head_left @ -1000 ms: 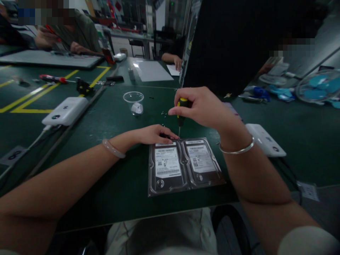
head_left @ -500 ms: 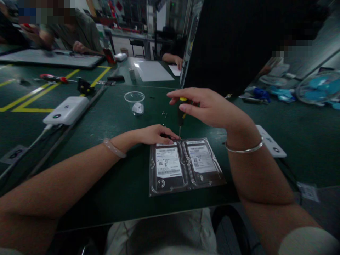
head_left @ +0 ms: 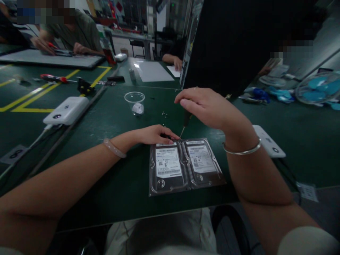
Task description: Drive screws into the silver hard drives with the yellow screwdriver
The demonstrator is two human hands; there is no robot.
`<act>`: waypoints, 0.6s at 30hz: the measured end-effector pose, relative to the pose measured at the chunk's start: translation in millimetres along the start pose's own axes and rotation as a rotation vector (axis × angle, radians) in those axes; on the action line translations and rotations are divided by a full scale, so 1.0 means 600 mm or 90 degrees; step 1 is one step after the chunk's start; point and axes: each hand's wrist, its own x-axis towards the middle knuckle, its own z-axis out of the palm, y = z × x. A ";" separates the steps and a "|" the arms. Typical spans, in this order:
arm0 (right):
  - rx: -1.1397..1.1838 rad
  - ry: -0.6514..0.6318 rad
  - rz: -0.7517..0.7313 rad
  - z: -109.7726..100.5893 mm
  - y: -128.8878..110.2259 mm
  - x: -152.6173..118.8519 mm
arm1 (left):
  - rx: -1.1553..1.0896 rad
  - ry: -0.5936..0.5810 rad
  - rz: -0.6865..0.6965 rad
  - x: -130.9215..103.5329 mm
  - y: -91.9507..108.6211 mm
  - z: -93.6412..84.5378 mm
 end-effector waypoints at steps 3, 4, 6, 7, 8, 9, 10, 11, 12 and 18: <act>0.105 -0.058 -0.082 -0.006 -0.003 -0.003 | 0.004 0.005 0.005 0.002 -0.005 0.000; 0.134 -0.079 -0.099 -0.007 -0.005 -0.003 | 0.004 0.005 0.007 0.002 -0.007 0.001; 0.167 -0.100 -0.113 -0.007 -0.008 -0.002 | 0.003 0.007 0.012 0.002 -0.008 0.001; 0.166 -0.095 -0.112 -0.006 -0.009 -0.001 | 0.000 0.007 0.012 0.002 -0.008 0.002; 0.152 -0.081 -0.106 -0.005 -0.010 0.000 | -0.004 0.006 0.009 0.002 -0.007 0.002; 0.126 -0.062 -0.092 -0.003 -0.011 0.001 | -0.008 0.006 0.005 0.002 -0.006 0.002; 0.089 -0.035 -0.069 -0.002 -0.010 0.001 | -0.010 0.004 0.001 0.001 -0.004 0.002; 0.046 -0.008 -0.039 -0.001 -0.010 0.002 | -0.009 0.003 -0.004 0.001 -0.002 0.002; 0.000 0.020 -0.004 0.000 -0.009 0.002 | -0.007 0.002 -0.009 0.000 -0.001 0.002; -0.093 0.015 0.086 -0.005 -0.005 -0.004 | -0.001 -0.001 -0.013 -0.001 0.004 0.001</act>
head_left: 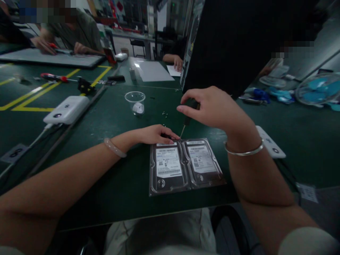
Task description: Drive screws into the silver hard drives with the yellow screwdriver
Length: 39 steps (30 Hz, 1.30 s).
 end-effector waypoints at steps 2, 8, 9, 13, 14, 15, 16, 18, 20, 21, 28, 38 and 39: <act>0.053 -0.052 -0.058 -0.006 0.001 -0.003 | -0.005 0.000 0.008 0.001 -0.002 0.000; 0.174 -0.131 -0.167 -0.016 0.002 -0.004 | -0.017 0.002 0.012 0.002 -0.007 0.001; 0.165 -0.124 -0.167 -0.015 0.002 -0.002 | -0.017 0.002 0.006 0.002 -0.007 0.001; 0.018 -0.019 -0.080 -0.002 0.002 0.004 | -0.005 -0.002 -0.007 0.000 0.001 0.000; -0.019 0.015 -0.052 0.001 0.001 0.005 | -0.002 -0.002 -0.006 0.000 0.002 0.000; -0.044 0.038 -0.031 0.004 0.000 0.006 | 0.001 -0.003 -0.005 -0.001 0.003 -0.001; -0.056 0.048 -0.018 0.006 -0.001 0.006 | 0.003 -0.002 -0.003 -0.001 0.003 -0.001; -0.050 0.035 -0.019 0.006 -0.004 0.002 | 0.004 -0.003 0.001 0.000 0.001 -0.001; -0.026 0.005 -0.028 0.001 -0.007 -0.003 | 0.002 -0.005 0.010 0.001 -0.002 -0.001; -0.009 -0.007 -0.035 -0.003 -0.008 -0.006 | 0.001 -0.006 0.016 0.001 -0.003 -0.001; 0.151 -0.098 -0.150 -0.016 -0.008 -0.005 | -0.010 0.005 0.021 0.002 -0.005 0.001; -0.012 0.018 -0.081 0.000 -0.012 0.001 | 0.006 0.000 -0.010 0.000 0.000 -0.001; -0.021 0.023 -0.073 0.001 -0.010 0.002 | 0.008 -0.002 -0.011 0.000 0.001 -0.002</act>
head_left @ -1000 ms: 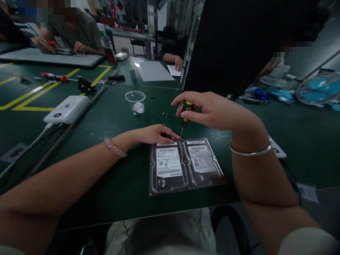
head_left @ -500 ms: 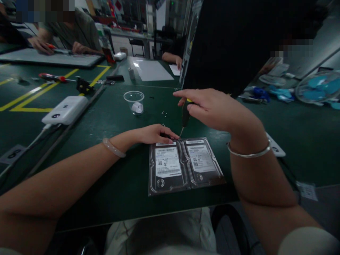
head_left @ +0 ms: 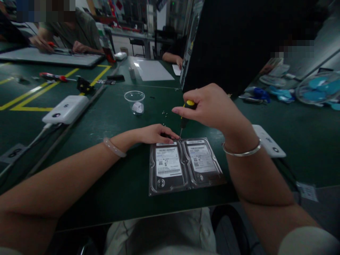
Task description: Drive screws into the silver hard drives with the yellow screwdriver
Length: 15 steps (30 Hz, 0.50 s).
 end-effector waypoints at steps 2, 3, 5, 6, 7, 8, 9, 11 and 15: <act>-0.006 0.001 0.014 0.002 0.003 0.001 | -0.004 -0.005 0.000 0.000 0.002 0.000; -0.004 -0.002 0.015 0.003 0.004 0.001 | -0.007 -0.006 0.000 0.000 0.002 0.000; 0.005 -0.007 -0.001 0.005 0.007 0.003 | -0.008 -0.007 -0.001 0.000 0.002 0.000; 0.014 -0.010 -0.021 0.005 0.008 0.003 | -0.006 -0.006 0.001 0.000 0.001 0.000; 0.027 -0.012 -0.046 0.005 0.009 0.004 | -0.002 -0.002 0.004 0.000 0.000 0.001; 0.043 -0.016 -0.072 0.005 0.011 0.004 | 0.001 0.002 0.008 0.000 -0.001 0.001; 0.062 -0.017 -0.094 0.004 0.012 0.004 | 0.001 0.006 0.012 0.001 -0.002 0.001; 0.111 -0.021 -0.116 -0.001 0.014 0.002 | -0.005 0.007 0.016 0.001 -0.004 0.002; 0.203 -0.035 -0.113 -0.016 0.020 -0.007 | -0.019 0.000 0.019 0.001 -0.007 0.002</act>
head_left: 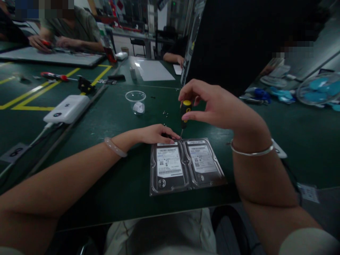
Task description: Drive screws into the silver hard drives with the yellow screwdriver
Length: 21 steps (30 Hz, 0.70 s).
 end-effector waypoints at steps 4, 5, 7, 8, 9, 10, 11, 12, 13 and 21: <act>0.038 -0.071 -0.035 -0.014 0.000 -0.007 | 0.004 0.003 -0.002 0.000 0.000 0.000; 0.047 -0.085 -0.042 -0.015 -0.001 -0.008 | 0.004 0.003 -0.002 0.000 0.000 0.000; 0.067 -0.080 -0.052 -0.014 -0.003 -0.007 | 0.001 0.000 0.003 0.000 -0.001 0.000; 0.074 -0.060 -0.054 -0.012 -0.005 -0.005 | -0.001 0.000 0.006 0.001 -0.001 0.001; 0.079 -0.035 -0.056 -0.009 -0.006 -0.003 | -0.003 0.002 0.009 0.001 -0.002 0.001; 0.080 -0.014 -0.056 -0.005 -0.007 -0.001 | -0.004 0.003 0.012 0.002 -0.003 0.001; 0.079 0.004 -0.052 -0.002 -0.008 0.001 | -0.005 0.005 0.015 0.002 -0.004 0.001; 0.079 0.020 -0.043 0.002 -0.008 0.003 | -0.005 0.005 0.016 0.003 -0.005 0.001; 0.076 0.036 -0.029 0.004 -0.008 0.004 | -0.004 0.004 0.015 0.003 -0.005 0.001; 0.069 0.012 0.024 -0.015 0.001 -0.004 | 0.011 0.001 0.004 0.002 -0.002 -0.001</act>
